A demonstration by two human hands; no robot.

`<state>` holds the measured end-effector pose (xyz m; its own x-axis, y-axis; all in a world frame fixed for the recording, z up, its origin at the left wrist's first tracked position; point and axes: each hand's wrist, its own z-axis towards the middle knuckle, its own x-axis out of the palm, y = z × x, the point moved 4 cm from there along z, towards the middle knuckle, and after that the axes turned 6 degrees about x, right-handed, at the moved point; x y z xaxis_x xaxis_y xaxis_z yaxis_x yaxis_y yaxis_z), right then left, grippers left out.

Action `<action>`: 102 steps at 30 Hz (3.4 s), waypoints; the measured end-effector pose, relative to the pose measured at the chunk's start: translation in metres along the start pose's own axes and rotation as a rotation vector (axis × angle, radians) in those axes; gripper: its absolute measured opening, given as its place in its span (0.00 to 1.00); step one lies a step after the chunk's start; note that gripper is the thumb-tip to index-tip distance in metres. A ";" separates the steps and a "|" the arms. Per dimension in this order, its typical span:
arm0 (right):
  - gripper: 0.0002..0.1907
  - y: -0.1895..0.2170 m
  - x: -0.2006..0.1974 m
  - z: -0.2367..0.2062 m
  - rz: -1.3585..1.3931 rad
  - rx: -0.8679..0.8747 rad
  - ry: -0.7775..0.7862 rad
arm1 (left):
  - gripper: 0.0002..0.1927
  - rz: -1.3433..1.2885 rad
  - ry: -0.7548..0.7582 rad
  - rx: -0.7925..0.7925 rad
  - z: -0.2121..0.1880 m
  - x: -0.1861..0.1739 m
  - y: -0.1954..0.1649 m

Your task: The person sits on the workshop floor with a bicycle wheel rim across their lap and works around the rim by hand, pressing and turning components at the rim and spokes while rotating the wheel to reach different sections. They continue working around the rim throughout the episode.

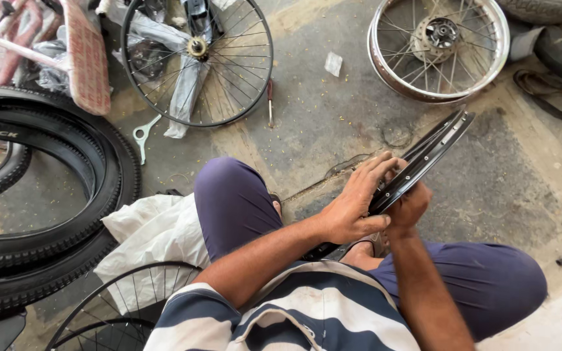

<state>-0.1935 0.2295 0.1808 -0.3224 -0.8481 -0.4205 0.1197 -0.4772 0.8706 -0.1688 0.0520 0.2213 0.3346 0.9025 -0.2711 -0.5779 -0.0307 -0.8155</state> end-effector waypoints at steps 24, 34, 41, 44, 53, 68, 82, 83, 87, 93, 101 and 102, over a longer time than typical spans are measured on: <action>0.11 0.009 -0.015 -0.007 0.368 0.060 0.108 | 0.54 -0.134 0.014 -0.080 0.006 -0.012 -0.006; 0.23 -0.008 -0.024 0.011 1.053 0.460 0.834 | 0.53 -0.097 0.033 -0.001 0.003 -0.004 -0.008; 0.15 -0.003 -0.031 0.002 -0.078 -0.071 -0.044 | 0.53 -0.098 0.014 -0.013 0.006 -0.005 -0.005; 0.17 -0.010 -0.017 0.005 0.177 0.041 0.272 | 0.54 -0.015 0.034 -0.006 0.006 -0.003 -0.006; 0.14 -0.032 -0.004 -0.005 0.083 -0.062 -0.069 | 0.54 0.023 0.041 -0.027 0.002 0.001 -0.005; 0.24 -0.051 -0.013 0.009 1.224 0.511 0.662 | 0.54 -0.102 0.039 -0.085 0.001 -0.007 -0.004; 0.17 -0.017 -0.012 -0.015 0.724 0.069 0.059 | 0.52 -0.123 0.022 -0.102 0.007 -0.009 -0.004; 0.17 -0.016 -0.007 -0.018 0.719 0.116 0.068 | 0.52 -0.123 0.020 -0.097 0.008 -0.010 -0.005; 0.16 -0.010 0.002 -0.020 0.879 0.266 0.184 | 0.48 -0.096 0.061 -0.080 0.020 -0.012 -0.005; 0.17 0.006 -0.007 -0.012 0.795 0.186 0.247 | 0.49 -0.175 0.061 -0.085 0.031 -0.009 -0.003; 0.13 0.031 -0.016 -0.014 -0.253 -0.385 -0.246 | 0.49 -0.196 0.032 -0.140 0.025 -0.004 -0.007; 0.13 0.030 -0.015 -0.014 -0.264 -0.384 -0.246 | 0.49 -0.188 0.029 -0.131 0.026 -0.005 -0.007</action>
<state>-0.1718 0.2247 0.2100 -0.5932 -0.6307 -0.5004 0.3251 -0.7563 0.5677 -0.1861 0.0591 0.2418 0.4502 0.8847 -0.1211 -0.4022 0.0798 -0.9121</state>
